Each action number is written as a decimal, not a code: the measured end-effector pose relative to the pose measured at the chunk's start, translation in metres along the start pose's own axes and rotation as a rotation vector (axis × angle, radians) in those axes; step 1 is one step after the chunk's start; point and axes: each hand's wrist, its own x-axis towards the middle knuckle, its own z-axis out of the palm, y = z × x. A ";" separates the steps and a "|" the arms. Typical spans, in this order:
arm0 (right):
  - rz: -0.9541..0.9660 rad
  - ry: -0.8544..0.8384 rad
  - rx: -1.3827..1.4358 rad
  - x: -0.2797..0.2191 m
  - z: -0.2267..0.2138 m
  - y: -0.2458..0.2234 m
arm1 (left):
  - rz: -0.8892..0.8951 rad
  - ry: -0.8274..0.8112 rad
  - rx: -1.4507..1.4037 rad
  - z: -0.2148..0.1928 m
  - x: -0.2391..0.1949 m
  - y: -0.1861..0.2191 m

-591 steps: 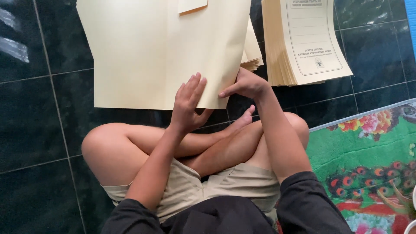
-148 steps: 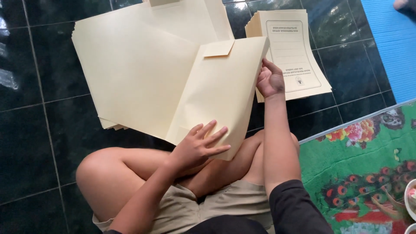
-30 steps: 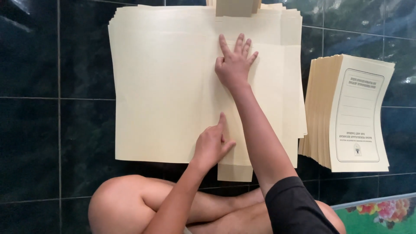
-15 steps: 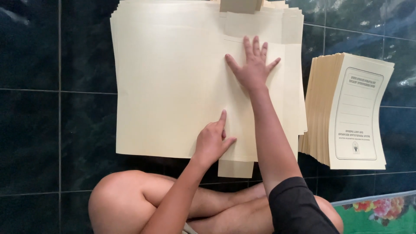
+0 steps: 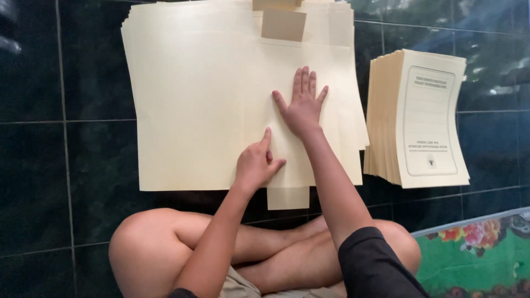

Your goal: Folding manila folders and stacking them into neat piles on the floor.

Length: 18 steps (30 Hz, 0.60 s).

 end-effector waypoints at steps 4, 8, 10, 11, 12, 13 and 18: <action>-0.042 -0.015 -0.064 -0.042 0.000 0.011 | 0.049 0.020 0.022 0.005 -0.002 -0.004; -0.079 -0.073 -0.113 -0.086 -0.006 0.022 | 0.106 0.102 0.083 0.015 -0.004 -0.008; -0.085 -0.087 -0.131 -0.105 -0.008 0.029 | 0.137 0.129 0.100 0.018 -0.008 -0.011; -0.101 -0.128 -0.124 -0.115 -0.008 0.034 | 0.168 0.129 0.129 0.018 -0.014 -0.010; -0.116 -0.169 -0.117 -0.125 -0.007 0.039 | 0.200 0.130 0.157 0.018 -0.019 -0.010; -0.113 -0.166 -0.111 -0.128 -0.002 0.048 | 0.204 0.127 0.163 0.021 -0.022 -0.013; -0.168 -0.205 -0.204 -0.152 0.014 0.079 | 0.299 0.164 0.150 0.027 -0.054 -0.015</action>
